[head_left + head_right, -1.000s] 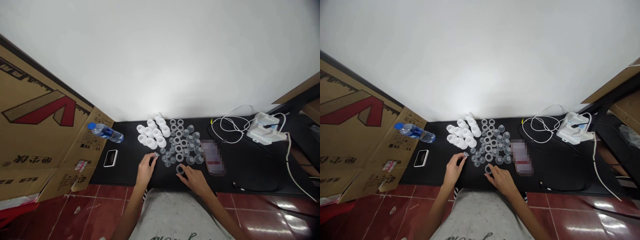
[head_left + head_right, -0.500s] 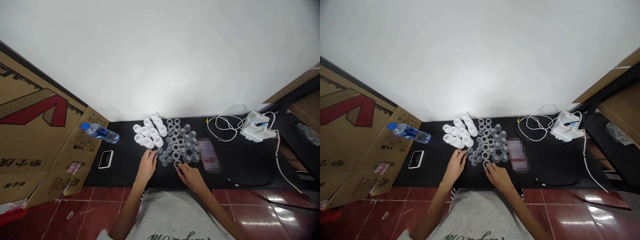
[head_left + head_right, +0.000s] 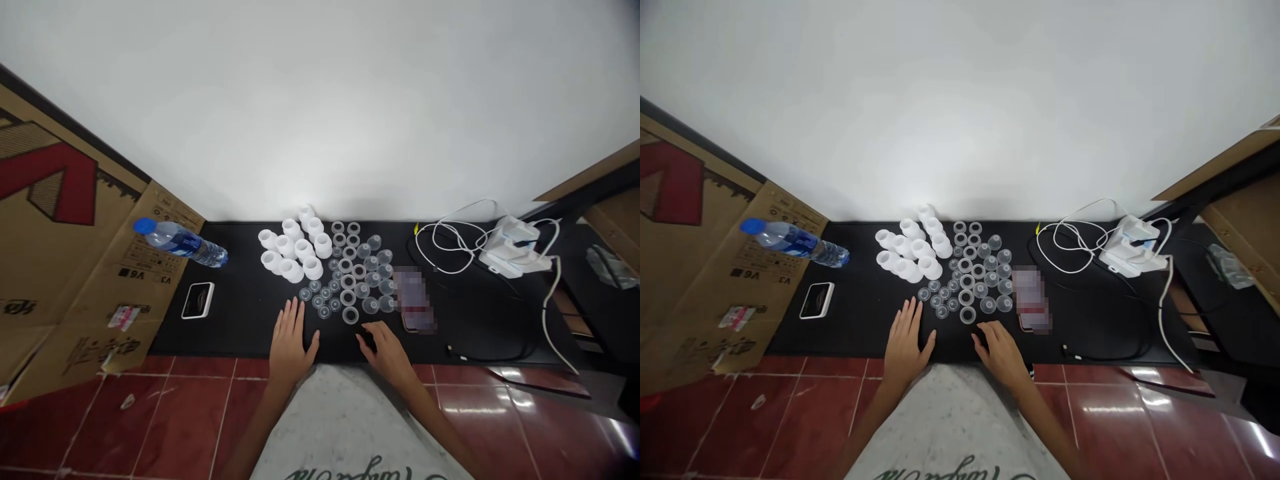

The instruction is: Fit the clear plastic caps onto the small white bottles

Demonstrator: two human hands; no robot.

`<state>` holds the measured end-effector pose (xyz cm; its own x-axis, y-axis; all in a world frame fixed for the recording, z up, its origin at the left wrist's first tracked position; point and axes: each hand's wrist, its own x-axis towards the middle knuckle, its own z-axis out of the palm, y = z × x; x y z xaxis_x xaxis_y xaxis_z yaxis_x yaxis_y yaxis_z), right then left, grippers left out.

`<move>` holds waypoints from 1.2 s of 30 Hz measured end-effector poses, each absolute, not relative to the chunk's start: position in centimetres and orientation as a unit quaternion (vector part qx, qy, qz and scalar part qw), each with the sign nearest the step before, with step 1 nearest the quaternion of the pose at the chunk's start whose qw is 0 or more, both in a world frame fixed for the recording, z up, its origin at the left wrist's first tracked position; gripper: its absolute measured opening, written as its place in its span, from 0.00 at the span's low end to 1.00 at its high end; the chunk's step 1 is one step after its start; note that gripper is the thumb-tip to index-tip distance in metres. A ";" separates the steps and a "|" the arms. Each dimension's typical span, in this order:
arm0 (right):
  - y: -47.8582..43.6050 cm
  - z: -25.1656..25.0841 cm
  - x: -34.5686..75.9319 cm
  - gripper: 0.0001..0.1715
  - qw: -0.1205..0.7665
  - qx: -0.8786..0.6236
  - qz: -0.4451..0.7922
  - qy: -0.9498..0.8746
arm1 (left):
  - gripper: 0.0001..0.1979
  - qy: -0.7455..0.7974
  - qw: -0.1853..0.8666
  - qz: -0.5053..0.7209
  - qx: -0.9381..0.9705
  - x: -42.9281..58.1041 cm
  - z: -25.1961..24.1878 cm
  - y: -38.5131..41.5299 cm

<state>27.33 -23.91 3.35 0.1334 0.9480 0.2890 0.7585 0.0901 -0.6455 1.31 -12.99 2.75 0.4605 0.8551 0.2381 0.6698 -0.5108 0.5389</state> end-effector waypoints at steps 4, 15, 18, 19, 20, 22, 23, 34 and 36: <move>-24.4 3.9 27.6 0.11 0.441 -0.672 0.225 -0.550 | 0.37 0.460 0.349 0.331 0.746 0.7 3.2 -12.5; -22.5 3.6 27.0 0.16 0.669 -0.519 0.471 -0.249 | 0.43 0.316 0.750 0.525 0.251 1.5 5.0 -10.8; -22.5 3.5 27.0 0.17 0.697 -0.494 0.480 -0.201 | 0.45 0.309 0.767 0.516 0.224 1.2 5.1 -10.6; -22.7 3.5 27.0 0.18 0.702 -0.490 0.479 -0.195 | 0.46 0.308 0.770 0.514 0.217 1.1 5.1 -10.6; -22.8 3.6 27.1 0.19 0.705 -0.488 0.477 -0.191 | 0.46 0.306 0.773 0.512 0.213 1.0 5.2 -10.6; -23.1 3.9 27.3 0.21 0.706 -0.492 0.470 -0.194 | 0.46 0.305 0.776 0.511 0.208 0.9 5.3 -10.5; -23.3 4.0 27.3 0.22 0.705 -0.496 0.467 -0.200 | 0.46 0.304 0.777 0.510 0.208 0.9 5.4 -10.5; -23.2 3.5 27.5 0.24 0.680 -0.493 0.488 -0.237 | 0.16 0.493 0.468 0.433 0.592 2.3 5.2 -11.8; -23.2 3.6 27.5 0.25 0.683 -0.490 0.490 -0.231 | 0.14 0.469 0.402 0.366 0.697 3.5 5.3 -11.8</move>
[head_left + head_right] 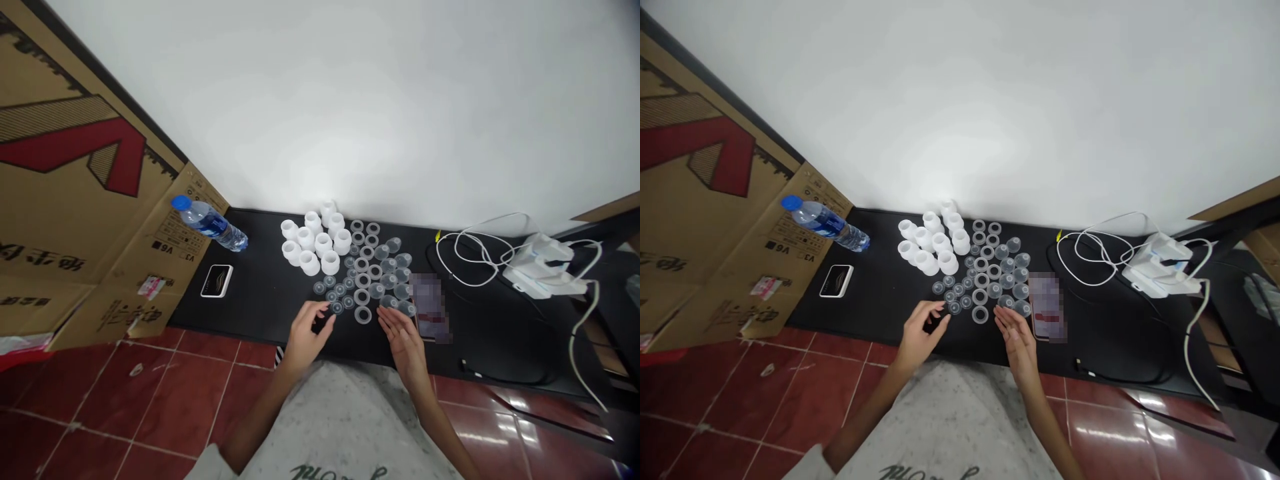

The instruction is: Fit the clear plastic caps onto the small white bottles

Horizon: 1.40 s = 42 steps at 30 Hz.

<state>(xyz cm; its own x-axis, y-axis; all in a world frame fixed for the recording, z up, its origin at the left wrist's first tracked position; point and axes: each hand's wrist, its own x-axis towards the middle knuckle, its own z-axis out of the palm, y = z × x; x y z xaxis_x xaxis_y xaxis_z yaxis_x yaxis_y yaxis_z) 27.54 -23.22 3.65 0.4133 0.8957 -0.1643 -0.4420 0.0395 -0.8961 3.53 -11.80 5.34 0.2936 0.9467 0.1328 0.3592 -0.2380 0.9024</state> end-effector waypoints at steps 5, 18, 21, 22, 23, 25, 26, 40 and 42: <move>-23.4 3.9 27.7 0.26 0.695 -0.486 0.493 -0.195 | 0.11 0.429 0.351 0.327 0.765 5.3 4.7 -10.9; -23.6 4.3 26.5 0.28 0.613 -0.564 0.464 -0.302 | 0.13 0.229 0.281 0.272 0.891 10.4 7.3 -13.1; -23.8 4.0 26.6 0.23 0.611 -0.599 0.434 -0.282 | 0.14 0.227 0.260 0.267 0.900 11.1 7.3 -13.0; -23.7 3.9 26.6 0.22 0.614 -0.603 0.432 -0.270 | 0.15 0.237 0.254 0.269 0.898 10.8 7.1 -12.9; -23.7 3.8 26.6 0.22 0.619 -0.603 0.432 -0.259 | 0.16 0.252 0.246 0.269 0.896 10.4 7.0 -12.7; -23.5 3.8 26.5 0.23 0.628 -0.596 0.437 -0.244 | 0.17 0.283 0.221 0.264 0.895 9.2 6.6 -12.2; -23.4 3.8 26.5 0.23 0.633 -0.592 0.438 -0.241 | 0.16 0.295 0.205 0.259 0.896 8.7 6.4 -12.0; -23.0 3.5 26.3 0.22 0.623 -0.587 0.444 -0.264 | 0.08 0.318 0.394 0.405 0.762 7.8 5.7 -11.5; -22.8 3.4 26.0 0.24 0.626 -0.584 0.443 -0.266 | 0.07 0.290 0.423 0.375 0.772 7.5 5.8 -11.4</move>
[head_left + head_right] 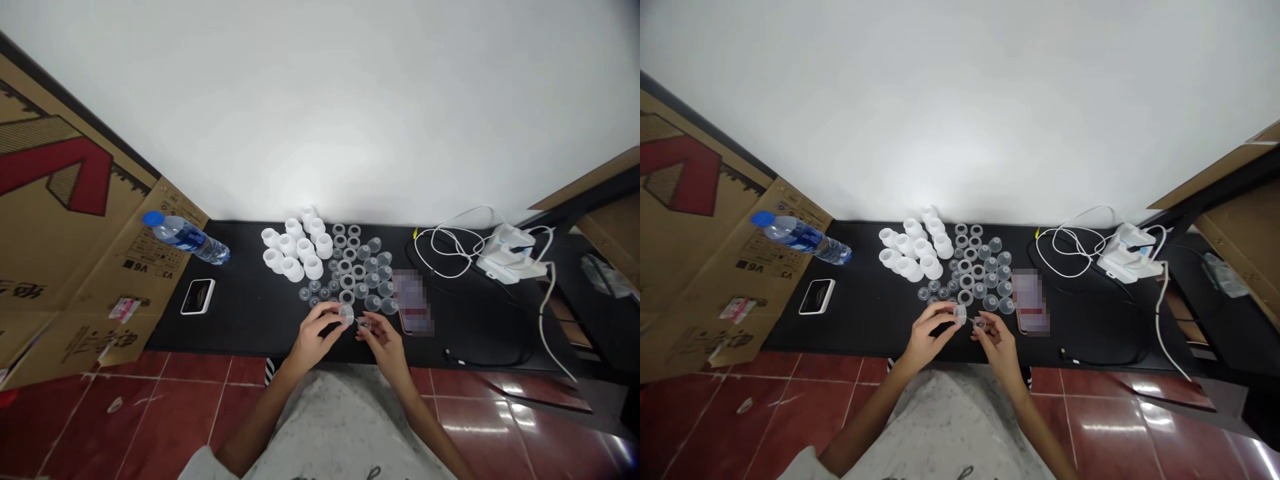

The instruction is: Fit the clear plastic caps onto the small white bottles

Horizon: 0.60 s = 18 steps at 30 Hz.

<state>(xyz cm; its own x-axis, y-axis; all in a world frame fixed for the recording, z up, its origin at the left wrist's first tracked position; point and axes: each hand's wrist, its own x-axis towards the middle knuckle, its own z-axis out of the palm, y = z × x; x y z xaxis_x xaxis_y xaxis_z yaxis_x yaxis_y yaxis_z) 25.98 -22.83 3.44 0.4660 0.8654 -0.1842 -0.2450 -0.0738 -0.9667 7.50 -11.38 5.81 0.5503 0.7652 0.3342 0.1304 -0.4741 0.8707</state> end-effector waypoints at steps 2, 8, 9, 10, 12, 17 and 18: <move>-22.7 3.4 25.8 0.25 0.628 -0.582 0.441 -0.271 | 0.08 0.265 0.433 0.329 0.797 7.4 5.9 -11.5; -22.9 3.9 26.1 0.23 0.606 -0.578 0.456 -0.303 | 0.09 0.270 0.446 0.309 0.795 7.8 5.2 -12.1; -22.9 4.1 26.2 0.22 0.600 -0.579 0.457 -0.309 | 0.11 0.282 0.451 0.311 0.788 7.8 5.1 -12.2; -22.9 4.2 26.2 0.20 0.594 -0.582 0.457 -0.315 | 0.14 0.292 0.457 0.310 0.781 7.8 5.1 -12.2; -22.9 4.4 26.3 0.17 0.587 -0.588 0.453 -0.323 | 0.19 0.303 0.469 0.299 0.774 7.8 5.1 -12.2; -22.4 4.6 26.5 0.17 0.609 -0.583 0.450 -0.295 | 0.24 0.297 0.490 0.290 0.766 8.1 5.1 -12.2; -22.3 4.6 26.6 0.17 0.613 -0.579 0.453 -0.290 | 0.24 0.295 0.491 0.290 0.766 8.2 5.0 -12.2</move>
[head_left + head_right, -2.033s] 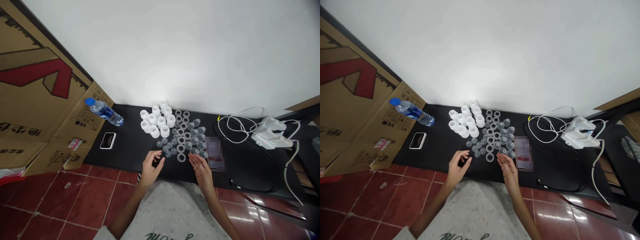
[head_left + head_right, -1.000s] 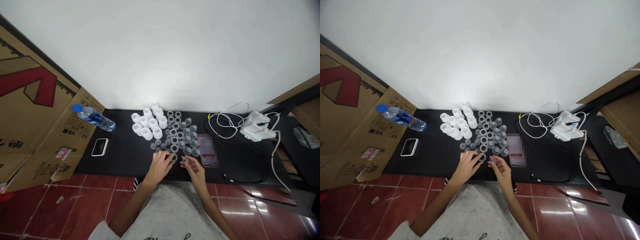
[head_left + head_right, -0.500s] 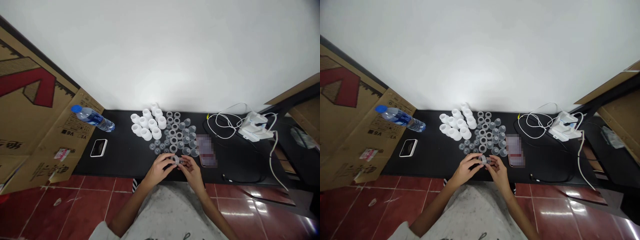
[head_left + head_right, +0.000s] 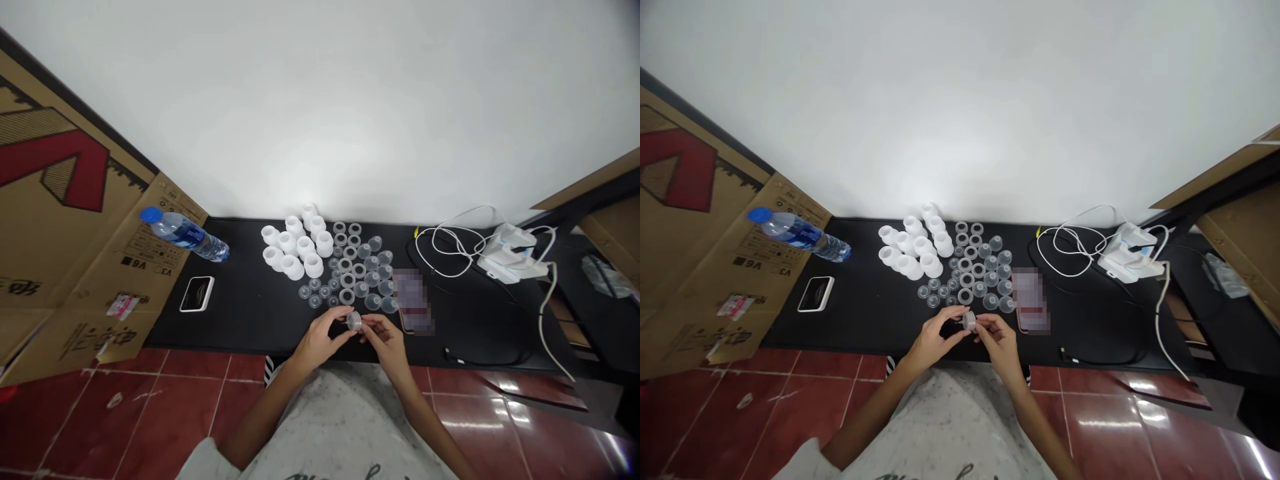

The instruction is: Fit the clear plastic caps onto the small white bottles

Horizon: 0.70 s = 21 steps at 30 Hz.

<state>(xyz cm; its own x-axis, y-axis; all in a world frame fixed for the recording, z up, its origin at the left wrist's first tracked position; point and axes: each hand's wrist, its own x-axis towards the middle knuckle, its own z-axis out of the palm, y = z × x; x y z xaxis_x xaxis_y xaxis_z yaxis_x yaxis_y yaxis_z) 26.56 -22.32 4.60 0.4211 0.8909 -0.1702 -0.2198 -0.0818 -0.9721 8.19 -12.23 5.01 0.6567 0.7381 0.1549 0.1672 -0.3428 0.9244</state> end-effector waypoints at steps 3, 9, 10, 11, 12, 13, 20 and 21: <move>-22.5 4.8 27.0 0.18 0.604 -0.560 0.484 -0.296 | 0.23 0.287 0.489 0.293 0.770 8.5 4.7 -12.3; -23.1 5.2 27.6 0.25 0.576 -0.522 0.546 -0.313 | 0.21 0.281 0.500 0.322 0.753 8.7 4.3 -12.1; -23.1 5.2 27.6 0.27 0.576 -0.515 0.553 -0.311 | 0.21 0.279 0.500 0.327 0.751 8.7 4.2 -12.1; -23.1 5.2 27.6 0.29 0.578 -0.507 0.561 -0.307 | 0.21 0.277 0.499 0.333 0.750 8.7 4.2 -12.0; -23.1 5.2 27.6 0.31 0.581 -0.497 0.569 -0.302 | 0.20 0.276 0.497 0.340 0.749 8.7 4.2 -12.0; -23.1 5.2 27.6 0.33 0.585 -0.487 0.577 -0.296 | 0.19 0.277 0.494 0.347 0.747 8.8 4.1 -12.0; -22.9 5.7 27.5 0.38 0.600 -0.416 0.630 -0.263 | 0.19 0.295 0.572 0.367 0.672 9.2 4.3 -11.8; -22.8 5.8 27.5 0.39 0.600 -0.410 0.633 -0.266 | 0.19 0.294 0.584 0.367 0.661 9.2 4.4 -11.8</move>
